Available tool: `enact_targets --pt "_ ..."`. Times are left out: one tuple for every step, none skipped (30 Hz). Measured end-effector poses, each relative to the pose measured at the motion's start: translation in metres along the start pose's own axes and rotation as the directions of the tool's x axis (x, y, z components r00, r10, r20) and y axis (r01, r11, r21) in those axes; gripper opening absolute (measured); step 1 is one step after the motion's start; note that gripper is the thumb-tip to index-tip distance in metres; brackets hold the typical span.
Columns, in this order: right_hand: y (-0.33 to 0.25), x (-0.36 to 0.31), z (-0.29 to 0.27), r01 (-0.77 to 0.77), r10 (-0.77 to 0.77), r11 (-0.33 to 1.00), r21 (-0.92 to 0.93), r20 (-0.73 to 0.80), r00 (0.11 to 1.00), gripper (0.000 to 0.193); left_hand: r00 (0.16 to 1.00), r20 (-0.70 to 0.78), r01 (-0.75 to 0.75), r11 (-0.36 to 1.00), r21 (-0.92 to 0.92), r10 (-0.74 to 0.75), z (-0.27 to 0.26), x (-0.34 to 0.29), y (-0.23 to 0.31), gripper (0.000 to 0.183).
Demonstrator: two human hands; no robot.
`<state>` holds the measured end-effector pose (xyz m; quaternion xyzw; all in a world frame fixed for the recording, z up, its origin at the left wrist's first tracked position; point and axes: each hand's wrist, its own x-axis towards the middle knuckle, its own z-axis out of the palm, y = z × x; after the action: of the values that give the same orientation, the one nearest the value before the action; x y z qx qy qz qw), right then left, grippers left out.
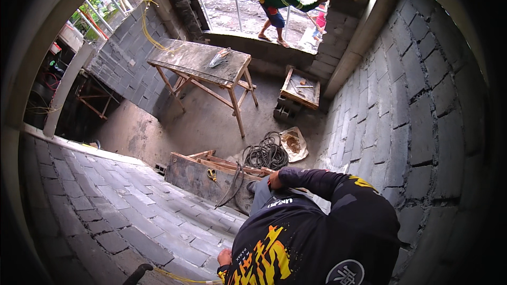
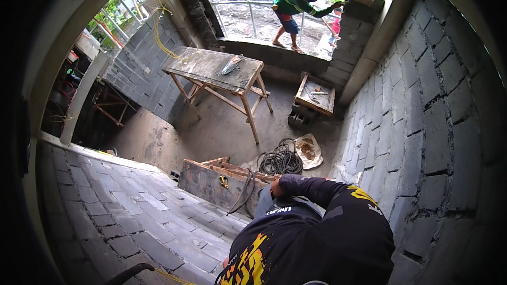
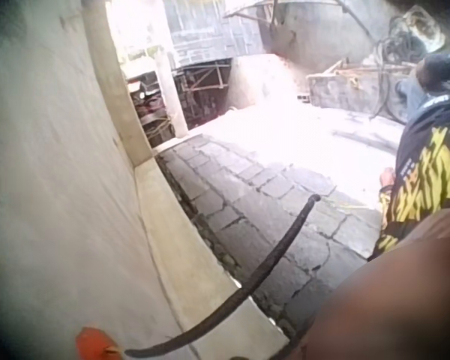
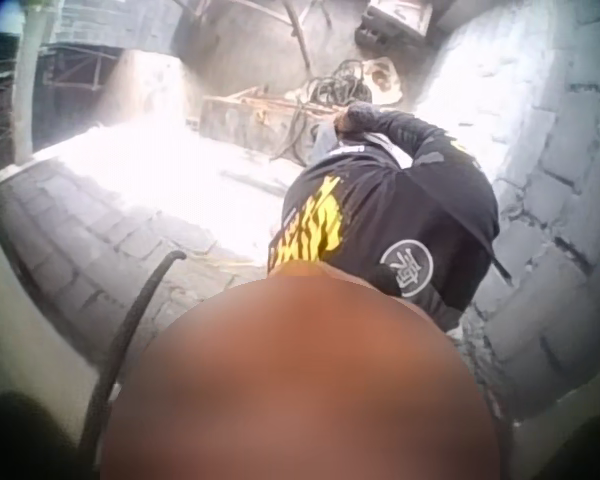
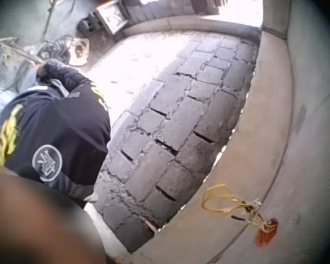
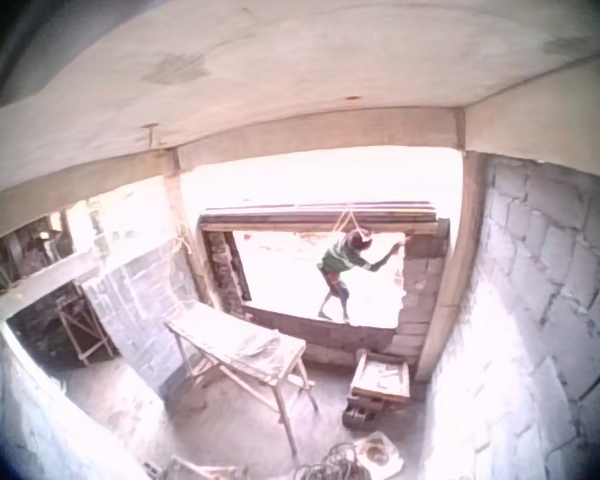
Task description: The person uses a screwdriver to secure a red ceiling fixture and then threads yellow electrical wires through it. They pull the wires through the fixture, arrange them, and secure the setup on the ceiling.
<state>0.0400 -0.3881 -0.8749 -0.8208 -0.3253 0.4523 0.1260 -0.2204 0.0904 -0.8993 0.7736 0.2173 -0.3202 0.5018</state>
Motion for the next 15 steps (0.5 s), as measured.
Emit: enact_targets --pt "0.007 0.004 0.004 0.107 -0.087 0.978 -0.177 0.117 0.989 0.028 0.943 -0.114 0.246 0.883 -0.401 -0.314 -0.001 -0.008 0.006 0.036" --pt "0.014 0.007 0.009 0.228 -0.149 0.914 -0.336 0.245 0.958 0.028 0.942 -0.142 0.221 0.881 -0.417 -0.303 -0.002 -0.014 0.012 0.037" --pt "0.020 0.010 0.015 0.057 -0.012 0.970 -0.237 0.186 0.982 0.030 0.910 -0.190 0.250 0.851 -0.461 -0.370 -0.003 -0.021 0.017 0.038" --pt "0.025 0.015 0.021 -0.111 0.126 0.987 -0.118 0.123 0.984 0.032 0.870 -0.233 0.273 0.818 -0.506 -0.435 -0.004 -0.028 0.021 0.039" --pt "0.029 0.023 0.028 -0.213 0.217 0.974 -0.076 0.054 0.975 0.032 0.890 -0.217 0.253 0.832 -0.494 -0.400 -0.007 -0.036 0.024 0.039" --pt "0.033 0.033 0.034 -0.302 0.302 0.953 -0.031 -0.017 0.953 0.032 0.857 -0.217 0.315 0.809 -0.496 -0.467 -0.006 -0.043 0.024 0.038" --pt "0.039 0.046 0.039 -0.376 0.375 0.927 0.012 -0.086 0.923 0.032 0.850 -0.189 0.305 0.752 -0.585 -0.492 -0.004 -0.050 0.023 0.037" --pt "0.046 0.058 0.043 -0.293 0.293 0.956 -0.011 -0.033 0.956 0.034 0.781 -0.199 0.342 0.673 -0.655 -0.591 0.000 -0.054 0.019 0.037" --pt "0.056 0.068 0.045 -0.174 0.164 0.984 -0.041 -0.178 0.970 0.026 0.741 -0.183 0.329 0.587 -0.740 -0.646 0.007 -0.061 0.012 0.035" --pt "0.067 0.073 0.045 -0.083 0.072 0.993 -0.080 -0.133 0.989 0.029 0.758 -0.169 0.338 0.601 -0.724 -0.629 0.022 -0.064 0.005 0.035" --pt "0.079 0.074 0.042 0.061 -0.067 0.992 -0.107 -0.053 0.996 0.032 0.781 -0.216 0.350 0.698 -0.625 -0.586 0.028 -0.072 -0.005 0.029" --pt "0.090 0.071 0.036 0.172 -0.168 0.974 -0.146 0.041 0.985 0.035 0.791 -0.267 0.368 0.777 -0.511 -0.550 0.040 -0.078 -0.013 0.025" --pt "0.100 0.066 0.030 0.260 -0.224 0.948 -0.186 0.194 0.955 0.038 0.792 -0.275 0.430 0.818 -0.383 -0.545 0.049 -0.081 -0.022 0.024" --pt "0.108 0.062 0.023 0.392 -0.442 0.881 -0.265 -0.164 0.882 0.033 0.797 -0.262 0.470 0.832 -0.295 -0.544 0.057 -0.083 -0.027 0.023" --pt "0.113 0.061 0.017 0.127 -0.125 0.856 -0.502 0.038 0.991 0.040 0.809 -0.246 0.488 0.843 -0.226 -0.534 0.063 -0.084 -0.032 0.022"
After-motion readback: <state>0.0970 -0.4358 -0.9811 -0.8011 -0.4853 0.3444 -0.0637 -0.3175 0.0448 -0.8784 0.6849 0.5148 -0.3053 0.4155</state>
